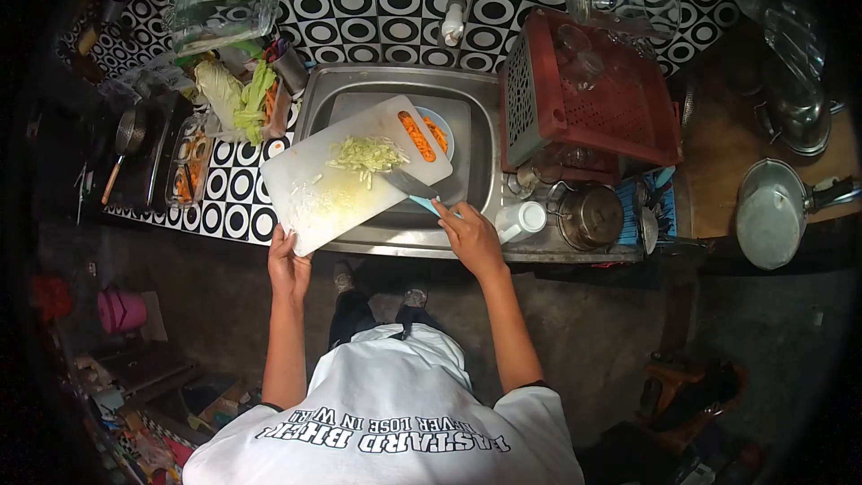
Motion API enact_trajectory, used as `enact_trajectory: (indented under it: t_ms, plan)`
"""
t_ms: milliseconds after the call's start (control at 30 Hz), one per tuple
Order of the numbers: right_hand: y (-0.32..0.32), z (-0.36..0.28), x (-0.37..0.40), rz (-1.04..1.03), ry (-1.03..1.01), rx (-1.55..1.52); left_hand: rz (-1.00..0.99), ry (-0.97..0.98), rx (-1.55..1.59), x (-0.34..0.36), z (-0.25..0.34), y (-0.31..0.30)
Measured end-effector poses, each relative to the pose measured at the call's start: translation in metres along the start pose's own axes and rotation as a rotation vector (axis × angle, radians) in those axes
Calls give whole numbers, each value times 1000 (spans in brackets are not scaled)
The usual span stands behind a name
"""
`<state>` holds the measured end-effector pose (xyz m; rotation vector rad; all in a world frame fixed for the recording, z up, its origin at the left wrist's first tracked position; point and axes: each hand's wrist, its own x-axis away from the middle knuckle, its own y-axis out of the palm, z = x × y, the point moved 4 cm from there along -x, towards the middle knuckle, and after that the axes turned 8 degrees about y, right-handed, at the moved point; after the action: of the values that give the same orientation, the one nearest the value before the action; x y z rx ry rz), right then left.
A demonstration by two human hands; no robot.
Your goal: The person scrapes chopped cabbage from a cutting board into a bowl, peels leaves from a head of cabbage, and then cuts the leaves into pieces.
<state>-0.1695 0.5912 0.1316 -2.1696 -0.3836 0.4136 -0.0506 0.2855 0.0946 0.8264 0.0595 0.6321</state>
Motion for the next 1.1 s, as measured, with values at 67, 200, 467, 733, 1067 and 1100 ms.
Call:
enact_trajectory:
  t_ms: [67, 200, 467, 733, 1067, 1100]
  plan:
    - [7, -3, 0, 30, 3, -28, -14, -3, 0, -6, 4, 0]
    - [12, -17, -2, 80, 11, -36, -10, -29, -9, -19, 15, -10]
    - [17, -50, 3, 143, 97, -19, -79, -66, -41, -55, 43, -37]
    - [23, -63, 7, 199, 225, 7, -80, -132, -44, -86, 61, -45]
    - [26, -54, 5, 272, 382, -30, -210, -208, -80, -120, 65, -55]
    - [27, -52, 5, 278, 387, -27, -217, -214, -79, -122, 66, -56]
